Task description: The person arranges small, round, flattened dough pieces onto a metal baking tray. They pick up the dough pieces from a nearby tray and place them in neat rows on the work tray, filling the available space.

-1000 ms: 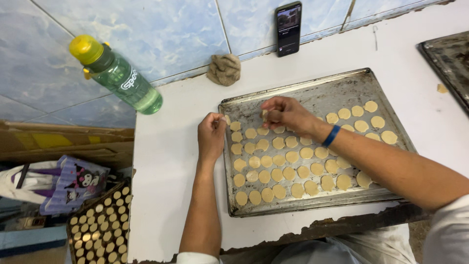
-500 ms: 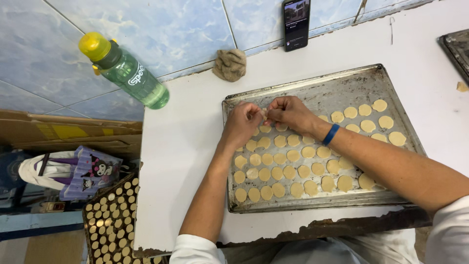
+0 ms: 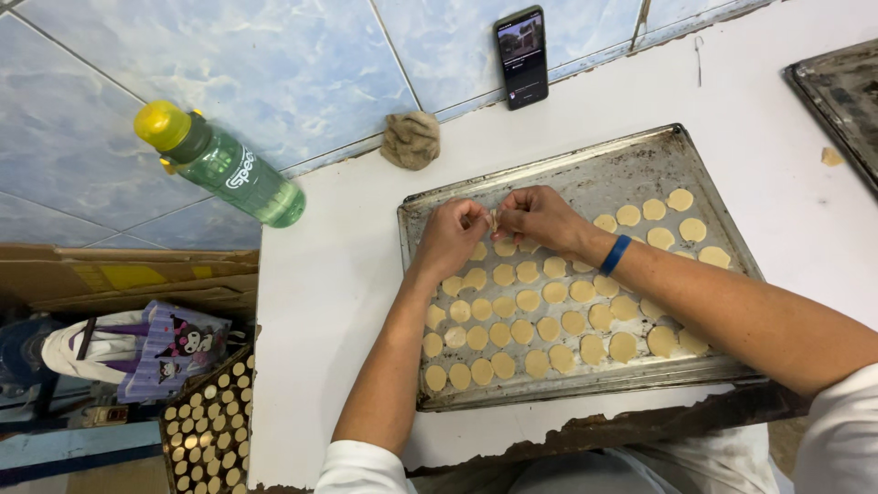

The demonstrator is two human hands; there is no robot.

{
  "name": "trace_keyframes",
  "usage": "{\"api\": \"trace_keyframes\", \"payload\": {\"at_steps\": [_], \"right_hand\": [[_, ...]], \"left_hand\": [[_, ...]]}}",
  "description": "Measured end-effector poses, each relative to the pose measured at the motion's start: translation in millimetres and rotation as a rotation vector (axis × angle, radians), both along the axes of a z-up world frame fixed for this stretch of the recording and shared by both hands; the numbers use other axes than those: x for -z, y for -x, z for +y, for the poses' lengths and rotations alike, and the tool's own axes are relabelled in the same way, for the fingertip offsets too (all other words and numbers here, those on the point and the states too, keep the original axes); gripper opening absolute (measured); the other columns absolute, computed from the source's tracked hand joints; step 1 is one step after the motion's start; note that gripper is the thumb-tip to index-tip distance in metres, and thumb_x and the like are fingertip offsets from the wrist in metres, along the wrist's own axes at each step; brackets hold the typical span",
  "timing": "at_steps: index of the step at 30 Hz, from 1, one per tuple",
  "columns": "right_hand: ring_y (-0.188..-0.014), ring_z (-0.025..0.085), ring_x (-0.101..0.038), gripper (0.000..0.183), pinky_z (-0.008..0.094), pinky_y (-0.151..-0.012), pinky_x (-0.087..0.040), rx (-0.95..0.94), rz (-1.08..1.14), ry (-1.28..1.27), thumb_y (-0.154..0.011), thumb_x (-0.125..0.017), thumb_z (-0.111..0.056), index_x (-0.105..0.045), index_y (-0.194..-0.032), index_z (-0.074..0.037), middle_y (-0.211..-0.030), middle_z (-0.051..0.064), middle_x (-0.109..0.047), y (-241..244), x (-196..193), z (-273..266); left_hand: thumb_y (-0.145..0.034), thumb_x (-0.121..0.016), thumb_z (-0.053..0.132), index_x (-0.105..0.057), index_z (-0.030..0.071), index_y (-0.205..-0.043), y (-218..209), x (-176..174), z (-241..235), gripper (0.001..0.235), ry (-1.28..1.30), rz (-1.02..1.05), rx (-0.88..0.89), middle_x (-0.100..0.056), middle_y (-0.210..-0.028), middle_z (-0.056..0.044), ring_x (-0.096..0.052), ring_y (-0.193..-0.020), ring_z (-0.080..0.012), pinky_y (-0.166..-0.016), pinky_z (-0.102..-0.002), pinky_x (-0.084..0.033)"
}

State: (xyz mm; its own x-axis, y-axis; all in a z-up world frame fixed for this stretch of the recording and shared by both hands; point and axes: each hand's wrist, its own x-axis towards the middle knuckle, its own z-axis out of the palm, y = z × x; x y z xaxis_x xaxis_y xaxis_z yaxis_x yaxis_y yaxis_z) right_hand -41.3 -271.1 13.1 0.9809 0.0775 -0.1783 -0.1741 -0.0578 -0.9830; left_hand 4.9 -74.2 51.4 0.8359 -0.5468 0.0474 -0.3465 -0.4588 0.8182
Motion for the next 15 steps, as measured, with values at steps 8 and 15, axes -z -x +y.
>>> {"api": "trace_keyframes", "payload": {"at_steps": [8, 15], "right_hand": [[-0.067, 0.009, -0.06, 0.014, 0.026, -0.059, -0.049, 0.027, 0.009, 0.124, -0.098, -0.067, -0.018, -0.072, -0.097, -0.004, -0.081, 0.005, -0.07, 4.9, 0.6, -16.2], [-0.072, 0.018, -0.067, 0.014, 0.031, -0.068, -0.054, 0.07, -0.118, 0.589, -0.09, -0.071, -0.013, -0.066, -0.099, -0.003, -0.084, 0.013, -0.072, 17.0, -22.1, -26.0]], "left_hand": [[-0.092, -0.075, 0.028, -0.071, 0.001, -0.085, -0.1, -1.0, -10.0, 0.028, -0.161, -0.079, -0.002, -0.071, -0.082, -0.01, -0.066, -0.07, -0.0163, -0.067, -0.033, -0.053], [-0.091, -0.07, 0.019, -0.071, 0.003, -0.09, 2.2, 10.3, -25.4, 0.016, -0.158, -0.241, 0.067, -0.068, -0.093, -0.011, -0.068, -0.081, -0.026, -0.074, -0.04, -0.053]]}}
